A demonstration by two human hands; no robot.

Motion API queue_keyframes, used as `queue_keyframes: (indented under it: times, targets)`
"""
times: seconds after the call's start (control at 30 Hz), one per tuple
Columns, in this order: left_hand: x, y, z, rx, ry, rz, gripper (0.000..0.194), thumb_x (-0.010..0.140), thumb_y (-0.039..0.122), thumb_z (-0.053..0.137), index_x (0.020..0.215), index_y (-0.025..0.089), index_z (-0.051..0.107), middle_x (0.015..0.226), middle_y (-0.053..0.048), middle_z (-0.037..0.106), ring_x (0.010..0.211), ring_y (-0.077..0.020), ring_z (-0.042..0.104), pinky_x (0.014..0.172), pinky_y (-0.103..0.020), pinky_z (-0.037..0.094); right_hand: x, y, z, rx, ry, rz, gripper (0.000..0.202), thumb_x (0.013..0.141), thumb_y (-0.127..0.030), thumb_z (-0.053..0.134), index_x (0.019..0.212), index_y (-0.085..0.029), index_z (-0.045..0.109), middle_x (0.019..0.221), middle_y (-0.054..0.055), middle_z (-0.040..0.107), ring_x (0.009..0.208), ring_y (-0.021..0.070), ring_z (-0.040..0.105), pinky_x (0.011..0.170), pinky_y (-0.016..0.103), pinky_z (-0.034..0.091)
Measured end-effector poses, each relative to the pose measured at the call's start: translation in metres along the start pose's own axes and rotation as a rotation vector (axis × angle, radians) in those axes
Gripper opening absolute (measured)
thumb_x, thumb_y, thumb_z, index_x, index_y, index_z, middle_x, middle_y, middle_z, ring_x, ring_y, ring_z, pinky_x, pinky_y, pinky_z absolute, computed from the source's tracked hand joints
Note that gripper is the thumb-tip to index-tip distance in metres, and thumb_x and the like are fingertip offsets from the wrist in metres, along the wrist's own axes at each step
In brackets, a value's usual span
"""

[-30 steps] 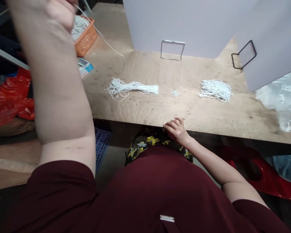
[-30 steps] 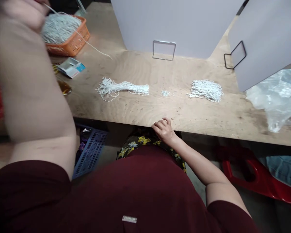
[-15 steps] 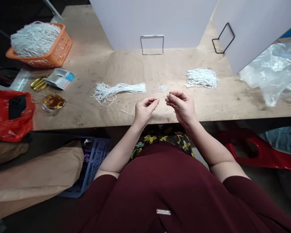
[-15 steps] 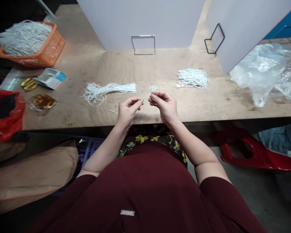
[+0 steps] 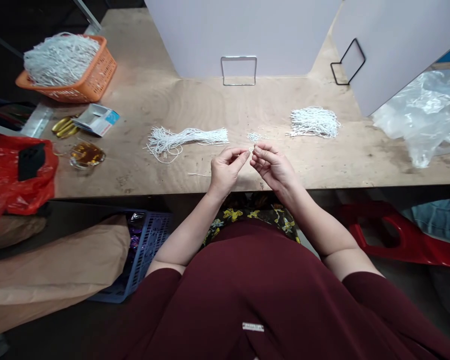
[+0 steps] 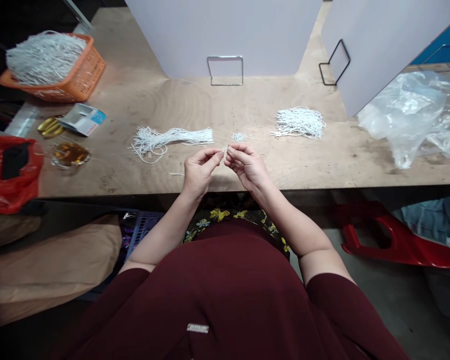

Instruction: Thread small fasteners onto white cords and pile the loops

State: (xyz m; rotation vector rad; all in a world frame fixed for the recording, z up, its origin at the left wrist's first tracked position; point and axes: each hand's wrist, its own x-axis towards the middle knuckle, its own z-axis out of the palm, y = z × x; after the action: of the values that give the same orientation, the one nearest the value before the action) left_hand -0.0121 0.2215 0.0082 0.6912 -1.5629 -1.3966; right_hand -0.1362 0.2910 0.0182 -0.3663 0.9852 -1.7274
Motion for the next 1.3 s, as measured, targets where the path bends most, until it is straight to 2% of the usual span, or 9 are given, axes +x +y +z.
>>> queue_keyframes:
  times: [0.13, 0.27, 0.53, 0.67, 0.73, 0.87, 1.03, 1.17, 1.3]
  targets:
    - [-0.001, 0.0, 0.006, -0.176, -0.007, -0.126, 0.021, 0.079, 0.041, 0.084, 0.086, 0.023, 0.077, 0.086, -0.002, 0.074, 0.075, -0.0134, 0.065, 0.073, -0.031, 0.054, -0.003, 0.006, 0.002, -0.029, 0.018, -0.037, 0.034, 0.061, -0.034, 0.095, 0.082, -0.023, 0.07, 0.074, -0.005, 0.072, 0.067, 0.0098, 0.067, 0.073, 0.027, 0.061]
    - [-0.001, 0.002, 0.007, -0.278, 0.023, -0.182, 0.021, 0.077, 0.04, 0.085, 0.083, 0.021, 0.077, 0.08, -0.001, 0.072, 0.068, -0.0097, 0.06, 0.067, -0.026, 0.05, -0.003, 0.009, 0.001, -0.177, 0.006, -0.226, 0.034, 0.062, -0.039, 0.094, 0.085, -0.024, 0.074, 0.081, -0.003, 0.072, 0.069, 0.0099, 0.062, 0.07, 0.029, 0.057]
    - [0.002, 0.014, 0.009, -0.091, -0.04, -0.086, 0.026, 0.073, 0.042, 0.086, 0.08, 0.019, 0.078, 0.081, -0.003, 0.073, 0.071, -0.0115, 0.062, 0.068, -0.026, 0.049, 0.006, 0.019, 0.002, -0.22, -0.007, -0.467, 0.027, 0.074, -0.042, 0.086, 0.082, -0.025, 0.068, 0.08, -0.004, 0.065, 0.072, 0.0093, 0.059, 0.074, 0.026, 0.054]
    - [0.009, 0.012, -0.02, 0.075, -0.28, -0.277, 0.026, 0.071, 0.039, 0.088, 0.074, 0.016, 0.077, 0.061, 0.0, 0.062, 0.056, -0.009, 0.052, 0.054, -0.022, 0.039, 0.023, -0.004, -0.024, -0.074, 0.104, -0.526, 0.025, 0.083, -0.044, 0.076, 0.088, -0.025, 0.06, 0.094, -0.002, 0.07, 0.087, 0.0118, 0.068, 0.084, 0.03, 0.059]
    - [0.013, 0.006, -0.043, 0.002, -0.327, -0.441, 0.026, 0.071, 0.037, 0.088, 0.072, 0.014, 0.075, 0.054, 0.002, 0.054, 0.048, -0.0058, 0.043, 0.047, -0.02, 0.031, 0.033, -0.02, -0.045, 0.01, 0.211, -0.535, 0.024, 0.084, -0.043, 0.073, 0.09, -0.025, 0.058, 0.098, 0.0, 0.072, 0.093, 0.0133, 0.071, 0.089, 0.034, 0.06]
    - [0.022, -0.003, -0.069, -0.446, -0.106, -0.57, 0.033, 0.075, 0.036, 0.084, 0.064, 0.015, 0.061, 0.069, -0.001, 0.061, 0.057, -0.0066, 0.053, 0.051, -0.018, 0.041, 0.044, -0.03, -0.076, 0.046, 0.37, -0.518, 0.027, 0.078, -0.037, 0.075, 0.09, -0.024, 0.055, 0.099, -0.001, 0.074, 0.09, 0.0116, 0.072, 0.084, 0.029, 0.061]
    - [0.03, 0.01, -0.049, -0.627, 0.152, -0.424, 0.047, 0.09, 0.039, 0.071, 0.057, 0.018, 0.046, 0.071, -0.001, 0.061, 0.072, -0.0099, 0.061, 0.071, -0.025, 0.055, 0.04, -0.011, -0.075, -0.078, 0.343, -0.404, 0.035, 0.074, -0.042, 0.079, 0.092, -0.025, 0.054, 0.103, 0.0, 0.074, 0.085, 0.0124, 0.071, 0.064, 0.022, 0.054]
    - [0.027, 0.027, -0.031, -0.619, 0.09, -0.447, 0.041, 0.091, 0.039, 0.072, 0.063, 0.018, 0.051, 0.067, 0.001, 0.055, 0.058, -0.006, 0.053, 0.056, -0.02, 0.047, 0.031, -0.013, -0.064, -0.252, 0.283, -0.469, 0.027, 0.077, -0.039, 0.08, 0.086, -0.025, 0.06, 0.103, 0.0, 0.071, 0.087, 0.0113, 0.066, 0.071, 0.024, 0.054]
    - [0.017, 0.034, -0.021, -0.598, 0.027, -0.482, 0.017, 0.089, 0.022, 0.076, 0.079, 0.018, 0.062, 0.077, 0.002, 0.063, 0.059, -0.0039, 0.054, 0.055, -0.017, 0.043, 0.018, -0.019, -0.049, -0.46, 0.201, -0.579, 0.021, 0.077, -0.037, 0.083, 0.081, -0.024, 0.067, 0.082, -0.002, 0.063, 0.076, 0.0096, 0.057, 0.074, 0.025, 0.051]
